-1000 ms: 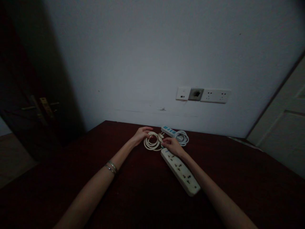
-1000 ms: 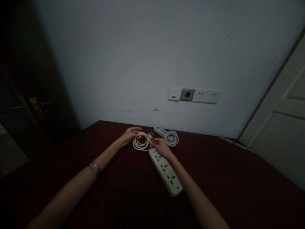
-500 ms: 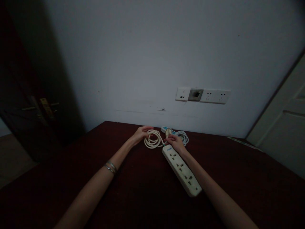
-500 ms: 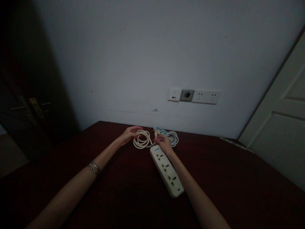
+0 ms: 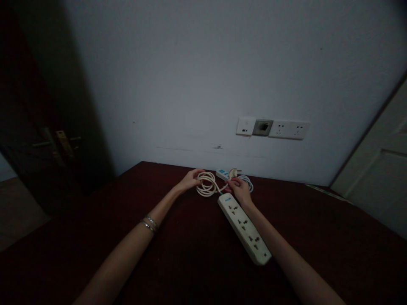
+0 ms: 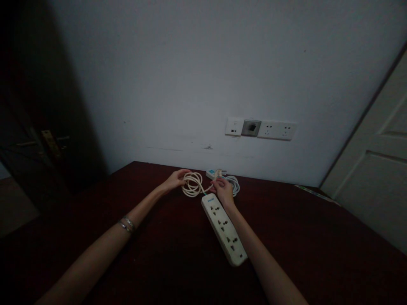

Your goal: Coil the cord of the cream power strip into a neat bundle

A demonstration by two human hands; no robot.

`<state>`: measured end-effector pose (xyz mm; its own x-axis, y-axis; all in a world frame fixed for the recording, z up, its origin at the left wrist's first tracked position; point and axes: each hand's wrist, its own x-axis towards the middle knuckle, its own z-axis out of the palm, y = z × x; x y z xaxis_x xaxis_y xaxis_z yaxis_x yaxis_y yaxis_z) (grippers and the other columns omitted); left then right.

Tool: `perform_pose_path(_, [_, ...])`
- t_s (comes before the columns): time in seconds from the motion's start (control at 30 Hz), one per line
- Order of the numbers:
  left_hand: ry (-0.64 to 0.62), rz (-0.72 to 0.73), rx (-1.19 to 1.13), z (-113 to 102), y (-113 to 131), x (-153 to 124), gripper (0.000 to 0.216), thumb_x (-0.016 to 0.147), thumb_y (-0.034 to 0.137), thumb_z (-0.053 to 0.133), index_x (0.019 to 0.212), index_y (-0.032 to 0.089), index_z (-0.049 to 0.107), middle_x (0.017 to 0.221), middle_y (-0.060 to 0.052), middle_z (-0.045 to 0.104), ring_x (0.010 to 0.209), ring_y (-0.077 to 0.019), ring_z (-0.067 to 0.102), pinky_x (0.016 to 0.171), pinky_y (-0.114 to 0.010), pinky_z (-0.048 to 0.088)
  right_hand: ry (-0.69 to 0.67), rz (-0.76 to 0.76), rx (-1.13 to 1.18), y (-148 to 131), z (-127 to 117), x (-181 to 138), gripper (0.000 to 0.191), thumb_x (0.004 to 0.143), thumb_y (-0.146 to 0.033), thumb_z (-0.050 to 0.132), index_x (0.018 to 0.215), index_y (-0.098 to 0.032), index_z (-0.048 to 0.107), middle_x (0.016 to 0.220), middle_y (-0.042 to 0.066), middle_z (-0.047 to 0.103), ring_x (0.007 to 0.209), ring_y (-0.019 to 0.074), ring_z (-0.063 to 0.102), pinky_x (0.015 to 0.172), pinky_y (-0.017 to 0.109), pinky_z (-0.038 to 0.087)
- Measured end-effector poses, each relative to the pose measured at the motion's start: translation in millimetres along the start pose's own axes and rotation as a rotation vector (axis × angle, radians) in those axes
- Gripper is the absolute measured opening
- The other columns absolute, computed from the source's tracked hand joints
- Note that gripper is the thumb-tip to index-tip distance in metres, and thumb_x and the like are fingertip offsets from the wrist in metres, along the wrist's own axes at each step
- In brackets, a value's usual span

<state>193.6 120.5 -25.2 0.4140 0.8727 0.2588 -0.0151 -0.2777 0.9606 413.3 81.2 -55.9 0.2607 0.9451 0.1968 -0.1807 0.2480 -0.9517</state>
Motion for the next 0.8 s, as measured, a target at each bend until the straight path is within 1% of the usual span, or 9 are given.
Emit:
perform_pose_path(0.2, [-0.013,0.04,0.024,-1,-9,2,0.051,0.051,-0.008,0.05,0.098,0.013,0.049,0.098,-0.008,0.061,0.088,-0.0168,0.059,0.074,-0.029,0.048,0.076,-0.017,0.059,-3,-5,4,0.033,0.054,-0.033,0.073,0.075,-0.019,0.052,0.068,0.002,0.064,0.059,0.0171,0.063,0.057,0.032,0.058])
perform_pose_path(0.4, [-0.066,0.054,0.137,-4,-21,2,0.051,0.053,-0.006,0.051,0.1,0.013,0.05,0.093,-0.007,0.061,0.085,-0.0163,0.06,0.073,-0.028,0.048,0.164,-0.061,0.108,-21,-23,12,0.032,0.057,-0.031,0.072,0.075,-0.018,0.051,0.068,0.002,0.064,0.057,0.0159,0.063,0.056,0.03,0.058])
perform_pose_path(0.6, [-0.033,0.024,0.208,-7,-25,2,0.052,0.053,-0.005,0.049,0.101,0.013,0.053,0.094,-0.007,0.062,0.082,-0.0161,0.06,0.07,-0.027,0.049,0.238,-0.136,0.186,-54,-36,14,0.029,0.058,-0.027,0.072,0.075,-0.016,0.05,0.068,0.0,0.064,0.054,0.0099,0.06,0.056,0.024,0.057])
perform_pose_path(0.7, [-0.031,0.028,0.223,-7,-22,2,0.055,0.052,-0.005,0.049,0.104,0.012,0.053,0.097,-0.008,0.062,0.082,-0.0161,0.06,0.07,-0.027,0.049,0.269,-0.183,0.261,-76,-41,13,0.026,0.06,-0.022,0.072,0.074,-0.015,0.052,0.069,0.0,0.064,0.055,0.0096,0.061,0.056,0.023,0.057])
perform_pose_path(0.8, [-0.027,-0.01,0.222,-6,-18,0,0.056,0.052,-0.006,0.049,0.105,0.01,0.054,0.098,-0.009,0.062,0.083,-0.0157,0.06,0.071,-0.026,0.049,0.324,-0.201,0.338,-98,-49,11,0.022,0.062,-0.017,0.071,0.072,-0.014,0.051,0.066,0.0,0.063,0.055,0.0105,0.062,0.058,0.026,0.057])
